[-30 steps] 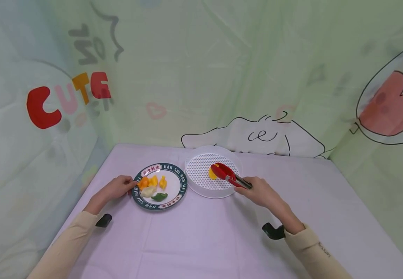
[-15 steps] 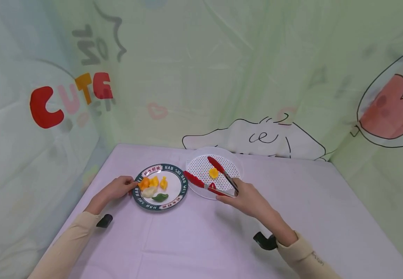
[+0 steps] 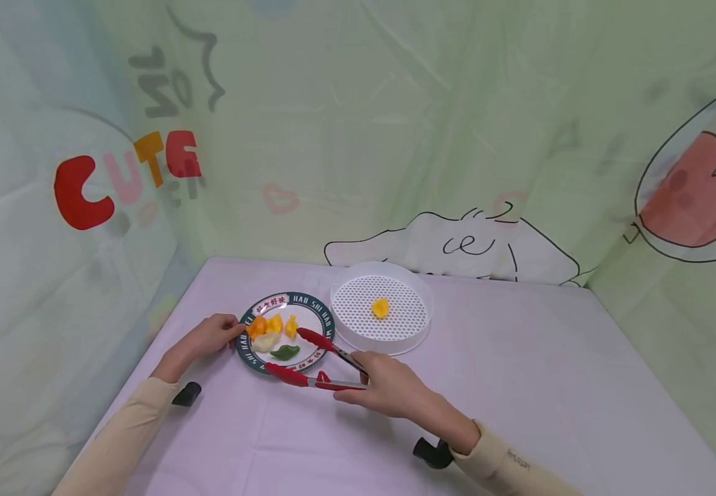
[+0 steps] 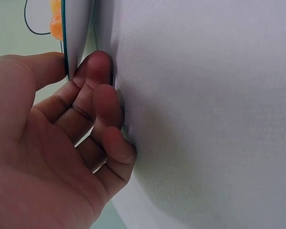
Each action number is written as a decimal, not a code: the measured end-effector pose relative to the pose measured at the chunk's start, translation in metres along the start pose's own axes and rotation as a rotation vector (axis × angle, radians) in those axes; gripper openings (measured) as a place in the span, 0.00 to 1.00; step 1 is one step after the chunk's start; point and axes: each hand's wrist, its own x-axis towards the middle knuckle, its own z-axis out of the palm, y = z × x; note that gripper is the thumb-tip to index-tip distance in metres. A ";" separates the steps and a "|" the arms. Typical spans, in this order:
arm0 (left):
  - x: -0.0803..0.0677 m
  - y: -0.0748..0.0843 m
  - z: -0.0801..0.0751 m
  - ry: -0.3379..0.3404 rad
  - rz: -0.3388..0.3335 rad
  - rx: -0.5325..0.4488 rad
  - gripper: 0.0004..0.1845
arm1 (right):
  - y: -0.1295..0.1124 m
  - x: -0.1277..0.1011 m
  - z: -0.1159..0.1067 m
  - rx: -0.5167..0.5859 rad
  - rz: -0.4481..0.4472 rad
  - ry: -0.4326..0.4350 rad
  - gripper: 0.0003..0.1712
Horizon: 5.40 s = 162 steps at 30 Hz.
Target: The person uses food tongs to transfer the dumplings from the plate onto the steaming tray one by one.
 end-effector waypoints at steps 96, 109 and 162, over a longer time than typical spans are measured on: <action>0.004 -0.003 0.002 0.005 -0.016 -0.021 0.14 | 0.003 0.025 -0.002 -0.010 0.054 0.107 0.27; 0.007 -0.007 0.001 0.000 -0.013 -0.011 0.15 | 0.006 0.037 0.001 -0.054 0.078 0.133 0.19; 0.007 -0.010 0.002 0.017 -0.014 -0.013 0.14 | -0.001 0.046 -0.008 0.089 0.089 0.061 0.35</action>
